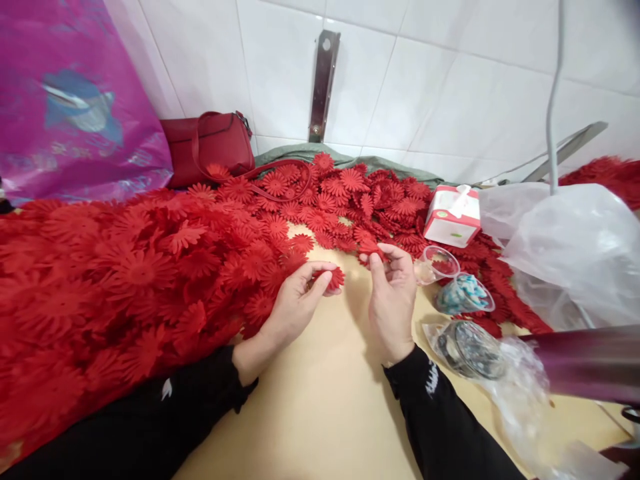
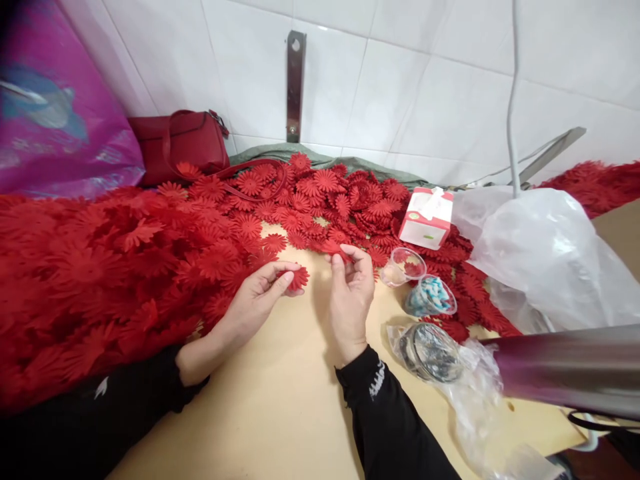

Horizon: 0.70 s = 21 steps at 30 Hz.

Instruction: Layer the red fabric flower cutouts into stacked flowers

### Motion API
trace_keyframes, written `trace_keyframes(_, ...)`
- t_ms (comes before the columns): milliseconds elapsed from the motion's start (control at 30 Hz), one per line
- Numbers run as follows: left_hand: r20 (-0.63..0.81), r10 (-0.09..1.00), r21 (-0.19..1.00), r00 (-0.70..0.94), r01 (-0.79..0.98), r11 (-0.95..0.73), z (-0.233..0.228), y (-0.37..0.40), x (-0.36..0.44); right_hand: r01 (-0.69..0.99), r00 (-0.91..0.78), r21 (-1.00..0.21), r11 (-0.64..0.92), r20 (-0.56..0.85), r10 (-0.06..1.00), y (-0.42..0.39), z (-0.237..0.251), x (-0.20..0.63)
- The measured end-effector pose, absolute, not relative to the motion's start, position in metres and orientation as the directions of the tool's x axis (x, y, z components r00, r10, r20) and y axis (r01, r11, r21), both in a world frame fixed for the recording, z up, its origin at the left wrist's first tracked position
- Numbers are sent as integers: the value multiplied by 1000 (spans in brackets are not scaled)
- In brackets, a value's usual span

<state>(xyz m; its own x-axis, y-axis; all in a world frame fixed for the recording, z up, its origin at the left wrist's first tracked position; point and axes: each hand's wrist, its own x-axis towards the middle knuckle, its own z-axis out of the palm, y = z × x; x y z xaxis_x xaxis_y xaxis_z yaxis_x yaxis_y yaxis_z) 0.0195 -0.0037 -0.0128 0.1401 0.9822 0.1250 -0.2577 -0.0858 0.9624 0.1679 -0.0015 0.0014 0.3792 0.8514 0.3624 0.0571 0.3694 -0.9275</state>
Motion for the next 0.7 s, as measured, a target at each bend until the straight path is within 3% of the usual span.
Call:
trace_keyframes(100, 176, 964, 963, 201, -239, -126, -17, -4, 20, 188, -22, -847, 497, 502, 865, -16, 13, 157)
trace_keyframes(167, 191, 959, 952, 208, -279, -129, -18, -4, 19, 241, -139, -772, 588, 572, 808, -21, 14, 154)
trace_keyframes(367, 55, 979, 895, 198, -445, 40, -11, -2, 18, 431, 126, -715, 550, 652, 748, -12, 4, 161)
trace_keyframes(567, 17, 988, 844, 156, -531, 69, -8, 3, 17, 412, 64, -748, 521, 594, 802, -10, 0, 160)
trace_keyframes(700, -11, 970, 782, 243, -602, 160, -6, 5, 14, 318, 20, -808, 496, 529, 848, -9, -2, 159)
